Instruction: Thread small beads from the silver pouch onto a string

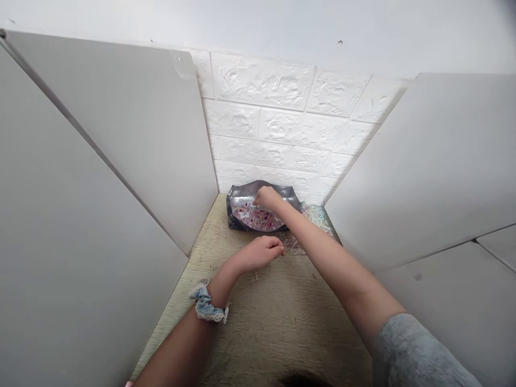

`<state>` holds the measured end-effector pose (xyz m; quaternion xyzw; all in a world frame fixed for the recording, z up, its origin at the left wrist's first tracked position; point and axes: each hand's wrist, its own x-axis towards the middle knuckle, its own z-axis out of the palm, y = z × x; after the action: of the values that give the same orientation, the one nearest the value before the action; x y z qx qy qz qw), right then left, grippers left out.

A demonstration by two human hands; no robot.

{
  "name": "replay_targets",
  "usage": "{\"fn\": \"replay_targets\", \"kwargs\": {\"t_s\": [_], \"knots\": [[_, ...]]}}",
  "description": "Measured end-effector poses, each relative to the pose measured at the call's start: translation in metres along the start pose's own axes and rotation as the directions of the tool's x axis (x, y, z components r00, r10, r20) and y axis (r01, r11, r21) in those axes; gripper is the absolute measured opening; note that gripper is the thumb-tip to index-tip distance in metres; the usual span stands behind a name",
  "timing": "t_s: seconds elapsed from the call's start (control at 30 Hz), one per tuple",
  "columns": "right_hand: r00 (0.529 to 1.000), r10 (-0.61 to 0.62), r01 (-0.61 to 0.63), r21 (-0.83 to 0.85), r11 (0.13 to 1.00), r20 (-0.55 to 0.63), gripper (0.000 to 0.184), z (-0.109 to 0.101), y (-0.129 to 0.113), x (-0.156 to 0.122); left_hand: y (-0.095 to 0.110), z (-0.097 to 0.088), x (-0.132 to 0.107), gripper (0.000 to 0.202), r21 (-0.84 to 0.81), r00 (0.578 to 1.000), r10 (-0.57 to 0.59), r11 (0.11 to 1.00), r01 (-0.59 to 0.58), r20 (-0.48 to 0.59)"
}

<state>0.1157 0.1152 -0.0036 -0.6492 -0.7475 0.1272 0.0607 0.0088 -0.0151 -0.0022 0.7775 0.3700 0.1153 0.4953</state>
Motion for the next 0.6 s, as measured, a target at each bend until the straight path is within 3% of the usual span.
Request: {"fn": "replay_targets", "kwargs": {"t_s": [0.6], "knots": [[0.992,-0.119,0.118,0.029,0.993,0.038,0.015,0.009,-0.011,-0.004,0.0,0.0,0.0,0.023,0.013,0.999,0.02,1.0,-0.019,-0.033]]}}
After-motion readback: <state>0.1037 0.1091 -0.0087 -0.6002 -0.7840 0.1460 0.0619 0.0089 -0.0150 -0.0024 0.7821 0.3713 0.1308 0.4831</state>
